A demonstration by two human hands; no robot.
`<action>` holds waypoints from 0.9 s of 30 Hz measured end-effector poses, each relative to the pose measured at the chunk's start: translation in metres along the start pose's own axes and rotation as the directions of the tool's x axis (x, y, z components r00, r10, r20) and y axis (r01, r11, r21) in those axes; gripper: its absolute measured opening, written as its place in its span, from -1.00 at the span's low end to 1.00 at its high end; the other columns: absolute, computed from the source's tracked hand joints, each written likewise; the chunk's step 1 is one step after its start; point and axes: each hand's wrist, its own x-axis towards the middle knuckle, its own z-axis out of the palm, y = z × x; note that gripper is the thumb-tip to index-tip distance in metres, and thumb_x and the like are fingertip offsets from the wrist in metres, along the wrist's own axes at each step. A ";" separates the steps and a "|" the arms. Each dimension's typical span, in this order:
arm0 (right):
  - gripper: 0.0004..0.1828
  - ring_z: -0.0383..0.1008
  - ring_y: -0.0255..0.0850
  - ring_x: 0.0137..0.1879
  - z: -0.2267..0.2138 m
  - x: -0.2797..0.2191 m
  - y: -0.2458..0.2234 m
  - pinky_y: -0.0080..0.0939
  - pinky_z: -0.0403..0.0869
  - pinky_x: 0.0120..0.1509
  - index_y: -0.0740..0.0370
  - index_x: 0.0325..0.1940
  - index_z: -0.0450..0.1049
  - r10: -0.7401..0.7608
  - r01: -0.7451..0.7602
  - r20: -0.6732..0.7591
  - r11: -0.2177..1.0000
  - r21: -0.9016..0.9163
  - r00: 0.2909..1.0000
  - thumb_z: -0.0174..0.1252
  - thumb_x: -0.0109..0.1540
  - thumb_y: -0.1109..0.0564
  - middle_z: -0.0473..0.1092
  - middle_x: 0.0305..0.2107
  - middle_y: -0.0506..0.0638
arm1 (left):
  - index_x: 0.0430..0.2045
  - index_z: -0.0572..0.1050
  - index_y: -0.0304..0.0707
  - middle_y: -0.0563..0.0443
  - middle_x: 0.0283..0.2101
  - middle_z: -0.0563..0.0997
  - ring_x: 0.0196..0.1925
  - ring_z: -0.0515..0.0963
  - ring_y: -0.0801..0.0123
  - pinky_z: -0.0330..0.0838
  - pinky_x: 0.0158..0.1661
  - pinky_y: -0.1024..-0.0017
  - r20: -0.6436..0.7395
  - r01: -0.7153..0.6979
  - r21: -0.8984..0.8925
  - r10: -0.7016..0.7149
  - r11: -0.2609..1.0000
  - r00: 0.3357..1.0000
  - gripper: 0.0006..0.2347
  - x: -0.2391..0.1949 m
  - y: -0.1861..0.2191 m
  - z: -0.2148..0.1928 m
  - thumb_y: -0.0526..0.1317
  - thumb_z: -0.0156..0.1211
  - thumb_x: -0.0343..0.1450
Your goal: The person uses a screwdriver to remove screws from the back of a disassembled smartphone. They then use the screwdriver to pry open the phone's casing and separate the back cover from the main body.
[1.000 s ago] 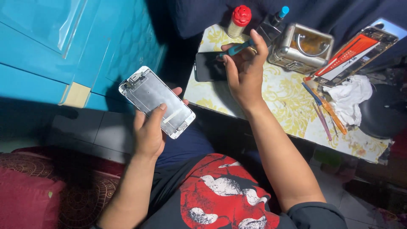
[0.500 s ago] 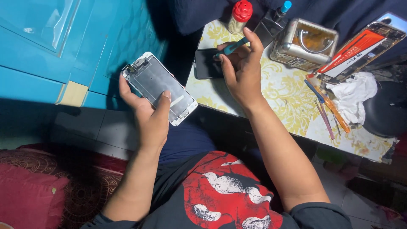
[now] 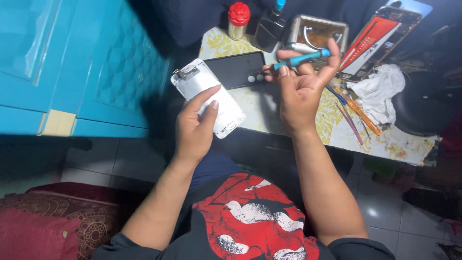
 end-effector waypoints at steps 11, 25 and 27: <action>-0.15 0.64 -0.01 -0.10 -0.066 -0.016 -0.005 -0.06 0.72 0.13 -0.23 0.57 -0.19 -0.003 0.015 -0.204 0.998 0.055 0.979 0.19 0.44 0.26 0.43 0.10 0.22 | -0.05 0.65 -0.03 0.03 0.04 0.64 0.10 0.60 0.36 0.39 0.09 0.49 0.239 0.259 -0.045 -0.241 0.965 0.941 -0.68 0.029 0.015 0.108 -0.01 -0.05 0.50; -0.11 0.69 0.07 -0.04 -0.061 -0.026 -0.006 -0.03 0.82 -0.04 -0.27 0.59 -0.29 0.038 -0.025 -0.220 0.998 0.061 0.975 0.14 0.47 0.31 0.38 0.09 0.21 | -0.13 0.65 -0.13 0.07 -0.02 0.71 0.10 0.63 0.39 0.42 0.13 0.47 0.331 0.174 -0.098 -0.133 0.980 0.934 -0.70 0.033 0.001 0.106 -0.01 0.00 0.51; -0.12 0.69 0.10 -0.02 -0.062 -0.026 -0.005 0.00 0.82 -0.04 -0.28 0.59 -0.29 0.017 -0.006 -0.187 0.998 0.057 0.982 0.13 0.49 0.32 0.38 0.10 0.23 | -0.13 0.65 -0.13 0.07 -0.01 0.70 0.09 0.63 0.38 0.42 0.08 0.48 0.343 0.179 -0.088 -0.139 0.980 0.929 -0.69 0.034 0.003 0.105 0.00 0.00 0.52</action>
